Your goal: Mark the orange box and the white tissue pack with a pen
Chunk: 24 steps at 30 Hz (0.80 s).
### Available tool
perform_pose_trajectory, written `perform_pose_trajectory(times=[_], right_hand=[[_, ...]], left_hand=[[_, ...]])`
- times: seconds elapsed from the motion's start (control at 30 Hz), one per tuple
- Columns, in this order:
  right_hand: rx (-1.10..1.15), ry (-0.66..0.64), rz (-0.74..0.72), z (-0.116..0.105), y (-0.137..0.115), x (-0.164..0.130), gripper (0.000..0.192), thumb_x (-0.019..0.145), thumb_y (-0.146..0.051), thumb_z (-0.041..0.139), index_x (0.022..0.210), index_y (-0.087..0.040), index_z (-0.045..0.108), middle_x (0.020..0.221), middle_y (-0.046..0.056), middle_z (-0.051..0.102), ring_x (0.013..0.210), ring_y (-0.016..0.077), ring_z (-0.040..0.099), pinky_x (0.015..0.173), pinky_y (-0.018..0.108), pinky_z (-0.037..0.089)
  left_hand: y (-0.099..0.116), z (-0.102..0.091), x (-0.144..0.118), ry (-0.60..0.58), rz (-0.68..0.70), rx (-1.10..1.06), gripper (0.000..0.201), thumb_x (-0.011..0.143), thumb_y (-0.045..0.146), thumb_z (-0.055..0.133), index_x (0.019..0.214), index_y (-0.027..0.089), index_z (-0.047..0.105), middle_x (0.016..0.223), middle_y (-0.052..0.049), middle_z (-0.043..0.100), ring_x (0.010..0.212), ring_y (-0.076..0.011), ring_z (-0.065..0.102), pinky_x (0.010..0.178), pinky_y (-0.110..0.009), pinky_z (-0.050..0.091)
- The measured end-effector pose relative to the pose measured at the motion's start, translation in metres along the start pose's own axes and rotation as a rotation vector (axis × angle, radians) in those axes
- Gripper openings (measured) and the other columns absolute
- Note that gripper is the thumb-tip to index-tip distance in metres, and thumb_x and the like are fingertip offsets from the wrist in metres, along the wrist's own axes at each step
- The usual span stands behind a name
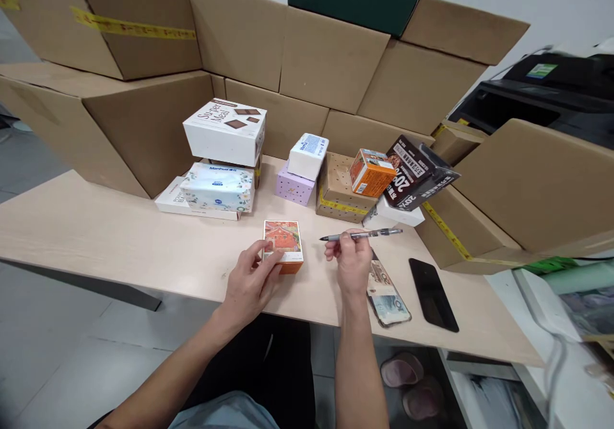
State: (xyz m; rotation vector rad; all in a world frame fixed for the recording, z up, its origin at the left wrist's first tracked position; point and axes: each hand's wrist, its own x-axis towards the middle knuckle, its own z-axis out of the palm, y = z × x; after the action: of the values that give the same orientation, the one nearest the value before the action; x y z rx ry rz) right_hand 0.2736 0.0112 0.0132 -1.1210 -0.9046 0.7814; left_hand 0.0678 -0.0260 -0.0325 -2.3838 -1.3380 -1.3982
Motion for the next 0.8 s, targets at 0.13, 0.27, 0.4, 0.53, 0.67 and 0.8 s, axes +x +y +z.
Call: perform_pose_trajectory(times=[0.13, 0.27, 0.4, 0.53, 0.67, 0.8], right_hand=[[0.165, -0.175, -0.003, 0.022, -0.012, -0.007, 0.014, 0.081, -0.034, 0.059, 0.085, -0.022, 0.054, 0.058, -0.004, 0.065, 0.045, 0.0116, 0.056, 0.042, 0.021, 0.041], [-0.006, -0.256, -0.061, 0.038, -0.007, -0.014, 0.020, 0.088, -0.039, 0.057, 0.092, -0.020, 0.060, 0.064, -0.002, 0.066, 0.048, 0.0100, 0.053, 0.045, 0.021, 0.040], [-0.256, -0.254, -0.114, 0.042, 0.004, -0.019, 0.023, 0.092, -0.043, 0.055, 0.089, -0.020, 0.059, 0.064, -0.002, 0.064, 0.055, 0.0120, 0.056, 0.056, 0.025, 0.046], [-0.438, -0.265, -0.209, 0.042, 0.005, -0.020, 0.024, 0.093, -0.042, 0.052, 0.084, -0.021, 0.058, 0.061, -0.004, 0.059, 0.056, 0.0134, 0.056, 0.057, 0.025, 0.044], [-0.584, -0.297, -0.305, 0.043, 0.001, -0.021, 0.021, 0.093, -0.037, 0.050, 0.081, -0.022, 0.057, 0.061, -0.004, 0.058, 0.055, 0.0126, 0.053, 0.056, 0.024, 0.042], [-0.640, -0.313, -0.335, 0.045, 0.000, -0.021, 0.022, 0.094, -0.037, 0.048, 0.081, -0.022, 0.057, 0.062, -0.004, 0.058, 0.057, 0.0127, 0.053, 0.058, 0.024, 0.042]], left_hand=[[0.002, 0.003, 0.001, -0.038, 0.094, 0.113, 0.034, 0.092, 0.013, 0.056, 0.126, 0.018, 0.059, 0.128, -0.014, 0.060, 0.086, -0.0211, 0.054, 0.074, -0.035, 0.054], [0.003, 0.002, 0.002, -0.061, 0.087, 0.143, 0.032, 0.093, 0.014, 0.055, 0.124, 0.018, 0.060, 0.126, -0.013, 0.063, 0.084, -0.0208, 0.055, 0.072, -0.034, 0.054], [0.004, 0.000, 0.004, -0.071, 0.077, 0.149, 0.032, 0.093, 0.015, 0.053, 0.124, 0.019, 0.060, 0.126, -0.013, 0.064, 0.083, -0.0207, 0.056, 0.070, -0.033, 0.054], [0.005, -0.001, 0.005, -0.080, 0.067, 0.162, 0.032, 0.095, 0.016, 0.050, 0.124, 0.021, 0.060, 0.125, -0.012, 0.064, 0.083, -0.0201, 0.057, 0.071, -0.033, 0.054], [0.005, -0.001, 0.005, -0.073, 0.071, 0.178, 0.030, 0.094, 0.016, 0.052, 0.123, 0.019, 0.061, 0.125, -0.011, 0.065, 0.081, -0.0197, 0.057, 0.069, -0.032, 0.054], [0.005, -0.002, 0.005, -0.083, 0.068, 0.176, 0.031, 0.094, 0.015, 0.052, 0.123, 0.019, 0.060, 0.127, -0.012, 0.064, 0.081, -0.0192, 0.057, 0.069, -0.032, 0.054]])
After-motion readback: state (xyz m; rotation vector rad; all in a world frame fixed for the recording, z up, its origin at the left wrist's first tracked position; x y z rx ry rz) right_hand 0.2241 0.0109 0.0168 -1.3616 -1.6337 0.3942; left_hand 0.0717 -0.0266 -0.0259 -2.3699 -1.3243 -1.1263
